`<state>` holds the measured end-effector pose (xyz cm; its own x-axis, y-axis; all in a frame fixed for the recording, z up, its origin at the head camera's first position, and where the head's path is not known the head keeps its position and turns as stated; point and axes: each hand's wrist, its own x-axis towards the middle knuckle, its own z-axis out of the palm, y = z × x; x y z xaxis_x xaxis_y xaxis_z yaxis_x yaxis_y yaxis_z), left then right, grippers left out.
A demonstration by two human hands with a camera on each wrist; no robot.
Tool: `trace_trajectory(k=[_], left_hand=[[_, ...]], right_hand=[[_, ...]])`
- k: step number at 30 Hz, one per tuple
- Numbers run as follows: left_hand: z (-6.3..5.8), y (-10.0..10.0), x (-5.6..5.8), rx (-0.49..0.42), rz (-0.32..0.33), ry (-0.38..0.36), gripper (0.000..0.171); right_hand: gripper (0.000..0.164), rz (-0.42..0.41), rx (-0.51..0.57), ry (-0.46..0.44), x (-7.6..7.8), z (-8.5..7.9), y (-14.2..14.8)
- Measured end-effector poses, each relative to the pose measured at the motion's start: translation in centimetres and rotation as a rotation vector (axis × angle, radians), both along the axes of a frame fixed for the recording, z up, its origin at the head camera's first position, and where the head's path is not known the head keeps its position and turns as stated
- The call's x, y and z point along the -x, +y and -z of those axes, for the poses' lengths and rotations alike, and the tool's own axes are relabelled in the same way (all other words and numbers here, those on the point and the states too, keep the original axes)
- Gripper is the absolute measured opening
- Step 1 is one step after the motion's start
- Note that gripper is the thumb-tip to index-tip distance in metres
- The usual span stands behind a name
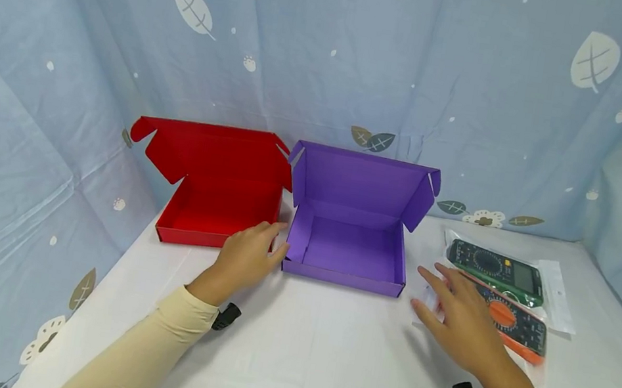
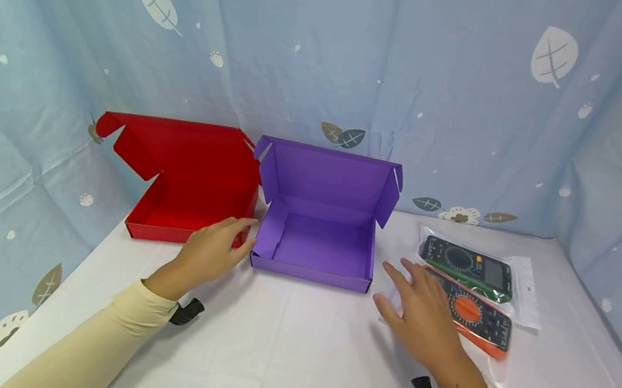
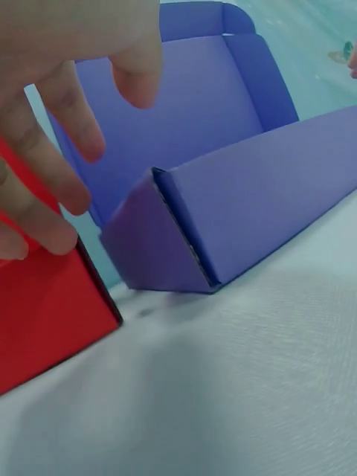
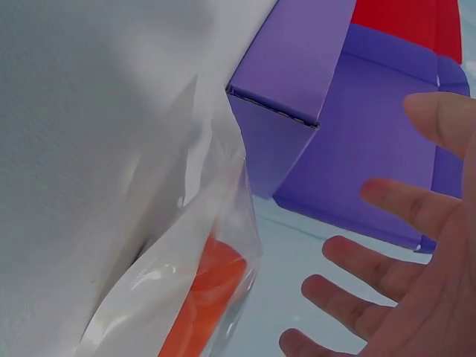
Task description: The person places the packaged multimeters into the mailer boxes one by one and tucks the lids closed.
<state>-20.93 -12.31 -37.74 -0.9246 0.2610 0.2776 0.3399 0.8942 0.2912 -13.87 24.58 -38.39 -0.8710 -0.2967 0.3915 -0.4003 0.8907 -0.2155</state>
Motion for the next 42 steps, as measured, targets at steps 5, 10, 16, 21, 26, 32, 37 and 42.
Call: trace_trajectory(k=[5,10,16,21,26,32,37,42], left_hand=[[0.6,0.3,0.1,0.003,-0.01,-0.037,0.043],[1.4,0.4,-0.1,0.02,0.004,-0.054,0.044],[2.0,0.4,-0.1,0.019,0.022,-0.044,0.041],[2.2,0.4,0.0,0.015,0.029,-0.051,0.044],[2.0,0.3,0.0,0.009,0.026,-0.069,0.046],[1.9,0.2,0.2,-0.002,0.025,-0.125,0.049],[1.9,0.0,0.4,0.004,0.023,-0.168,0.052],[1.9,-0.1,0.5,0.02,0.038,-0.205,0.057]], right_hand=[[0.056,0.015,0.011,-0.046,-0.2,0.3,0.0],[0.057,0.035,0.037,-0.128,-0.6,0.4,0.2],[0.06,0.024,0.092,-0.159,-0.7,0.4,0.4],[0.064,0.052,0.098,-0.2,-0.4,0.3,0.9],[0.065,0.041,0.068,-0.127,0.1,0.9,2.0],[0.066,0.049,0.026,-0.085,0.9,1.3,3.4],[0.068,0.079,-0.004,-0.116,1.2,1.5,4.4],[0.076,0.103,-0.038,-0.194,1.2,1.7,5.3]])
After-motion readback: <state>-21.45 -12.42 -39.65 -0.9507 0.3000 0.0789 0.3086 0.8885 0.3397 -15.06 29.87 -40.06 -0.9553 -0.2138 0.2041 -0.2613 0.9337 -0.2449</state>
